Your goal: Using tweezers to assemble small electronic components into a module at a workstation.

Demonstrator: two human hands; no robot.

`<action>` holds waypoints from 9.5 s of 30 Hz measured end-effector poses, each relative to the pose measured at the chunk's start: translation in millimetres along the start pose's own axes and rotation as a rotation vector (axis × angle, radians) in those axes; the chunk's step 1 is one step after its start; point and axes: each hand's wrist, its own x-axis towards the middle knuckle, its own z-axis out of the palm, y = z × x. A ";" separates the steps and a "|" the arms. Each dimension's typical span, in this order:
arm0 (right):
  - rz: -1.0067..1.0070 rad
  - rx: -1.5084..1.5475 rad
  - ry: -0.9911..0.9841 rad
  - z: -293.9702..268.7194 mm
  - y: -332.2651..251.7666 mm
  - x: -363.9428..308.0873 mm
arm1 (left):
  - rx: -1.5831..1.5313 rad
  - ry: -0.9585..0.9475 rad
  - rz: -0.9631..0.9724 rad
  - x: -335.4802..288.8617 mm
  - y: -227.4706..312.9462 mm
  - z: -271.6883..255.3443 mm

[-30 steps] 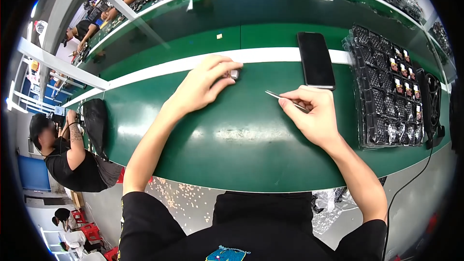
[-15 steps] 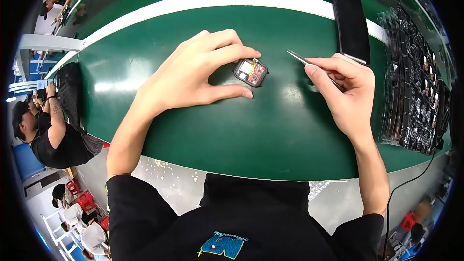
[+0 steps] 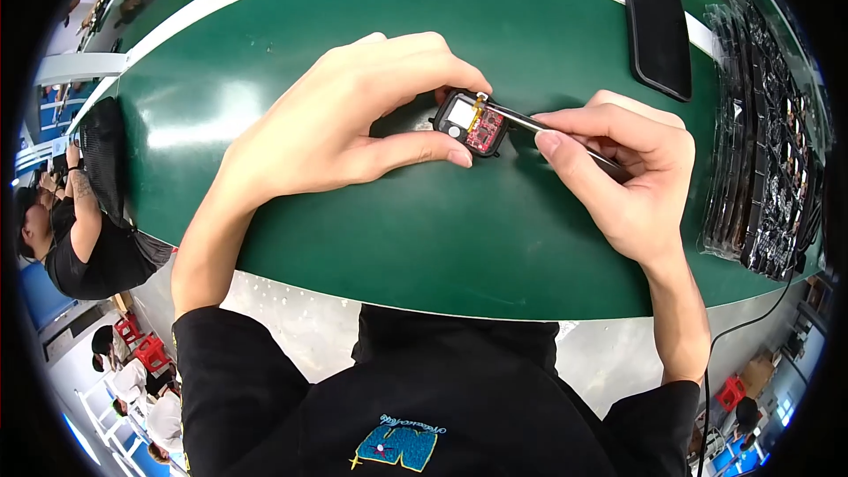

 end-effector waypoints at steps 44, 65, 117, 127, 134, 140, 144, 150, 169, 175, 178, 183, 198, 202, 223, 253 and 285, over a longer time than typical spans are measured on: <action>-0.324 -0.306 0.077 13.6 6.5 0.5 | -0.018 -0.003 -0.071 3.4 1.0 -1.7; -0.137 -0.109 -0.028 7.3 0.1 -1.3 | -0.111 -0.075 0.045 4.3 -13.7 -6.2; -0.069 0.078 0.210 -1.0 10.4 4.5 | 0.128 -0.038 0.102 11.8 8.6 -0.8; -0.184 0.116 0.212 -0.9 19.7 4.0 | -0.070 0.076 0.194 61.7 62.4 -12.8; -0.133 0.127 0.141 4.6 21.8 -1.3 | -0.001 -0.112 0.594 209.8 178.2 24.9; -0.082 0.056 0.073 -3.0 16.2 1.4 | -0.084 -0.236 0.910 322.7 235.8 122.9; -0.173 0.147 0.180 12.3 24.0 0.4 | 0.100 -0.371 0.919 361.7 254.0 170.7; -0.179 0.132 0.189 12.8 24.7 0.6 | 0.160 -0.503 0.900 379.5 251.8 194.0; -0.247 0.258 0.136 3.1 19.5 -7.0 | 0.249 -0.276 0.858 367.7 261.0 243.7; -0.229 0.396 0.156 7.6 21.2 -12.3 | 0.233 -0.150 0.868 362.9 257.8 255.2; -0.214 0.353 0.085 1.9 23.0 -12.0 | 0.261 -0.163 0.836 363.1 261.9 254.9; -0.153 0.302 -0.018 -12.1 11.9 -14.6 | 0.276 -0.141 0.786 358.3 263.1 255.8; -0.123 -0.022 0.078 -2.2 11.9 -2.1 | 0.384 0.067 0.381 392.1 148.7 118.1; -0.200 -0.095 0.084 0.9 12.9 -4.9 | 0.445 0.074 0.100 382.9 100.7 93.9; -0.168 -0.110 0.050 -4.7 9.2 -6.0 | 0.203 0.281 -0.007 278.1 0.7 4.9; -0.096 -0.116 0.098 2.4 -8.8 -3.5 | 0.569 0.875 -0.573 -76.0 -251.3 -187.9; 0.048 0.053 0.185 1.0 4.1 3.1 | 0.213 0.190 0.004 5.1 4.5 10.0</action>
